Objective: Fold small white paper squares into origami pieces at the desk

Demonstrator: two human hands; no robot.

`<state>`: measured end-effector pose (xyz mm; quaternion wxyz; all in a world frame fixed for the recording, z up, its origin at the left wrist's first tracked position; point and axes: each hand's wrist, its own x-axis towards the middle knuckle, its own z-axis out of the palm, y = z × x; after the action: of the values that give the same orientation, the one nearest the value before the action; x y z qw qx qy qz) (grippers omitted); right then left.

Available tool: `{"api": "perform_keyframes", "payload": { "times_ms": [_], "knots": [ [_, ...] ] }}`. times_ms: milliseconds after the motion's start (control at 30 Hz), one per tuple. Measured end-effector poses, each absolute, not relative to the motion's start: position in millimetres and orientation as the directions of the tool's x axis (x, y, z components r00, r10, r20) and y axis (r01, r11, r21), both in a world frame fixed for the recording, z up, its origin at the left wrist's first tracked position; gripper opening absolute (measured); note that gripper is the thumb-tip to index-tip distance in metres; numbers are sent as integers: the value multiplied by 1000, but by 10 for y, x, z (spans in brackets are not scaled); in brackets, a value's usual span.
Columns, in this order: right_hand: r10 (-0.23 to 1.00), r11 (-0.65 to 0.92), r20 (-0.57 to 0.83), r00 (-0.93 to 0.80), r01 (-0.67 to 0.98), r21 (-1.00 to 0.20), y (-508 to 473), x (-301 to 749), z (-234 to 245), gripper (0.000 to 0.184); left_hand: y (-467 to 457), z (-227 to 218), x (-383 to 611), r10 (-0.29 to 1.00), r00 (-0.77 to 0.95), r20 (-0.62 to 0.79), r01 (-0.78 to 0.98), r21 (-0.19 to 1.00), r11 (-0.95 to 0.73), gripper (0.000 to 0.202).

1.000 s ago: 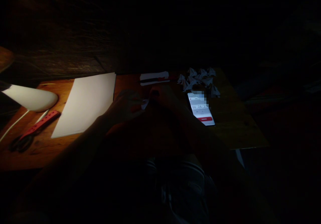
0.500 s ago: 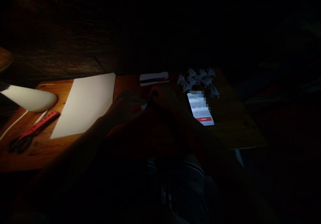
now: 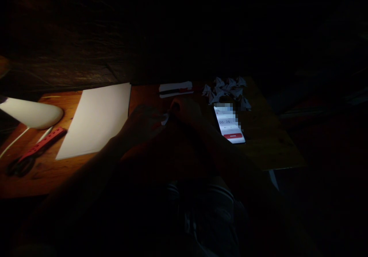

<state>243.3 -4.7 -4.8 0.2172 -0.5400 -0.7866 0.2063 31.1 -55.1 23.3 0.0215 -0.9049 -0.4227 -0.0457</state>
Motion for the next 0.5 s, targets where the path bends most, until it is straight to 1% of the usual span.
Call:
{"api": "perform_keyframes", "payload": {
  "times_ms": [100,200,333,500],
  "knots": [
    [946,313,113,-304,768,-559,-46,2428,-43,10,-568,238,337,770,633,84,773,-21,-634,32],
    [947,306,96,-308,763,-570,-26,2434,-55,12,-576,212,339,756,643,122,763,-13,-646,33],
    [948,293,78,-308,754,-588,8,2441,-70,14,-589,173,328,736,656,164,751,-48,-659,32],
    [943,310,95,-318,741,-596,-12,2430,-21,15,-607,168,321,751,640,163,763,-20,-646,34]
  ]
}}
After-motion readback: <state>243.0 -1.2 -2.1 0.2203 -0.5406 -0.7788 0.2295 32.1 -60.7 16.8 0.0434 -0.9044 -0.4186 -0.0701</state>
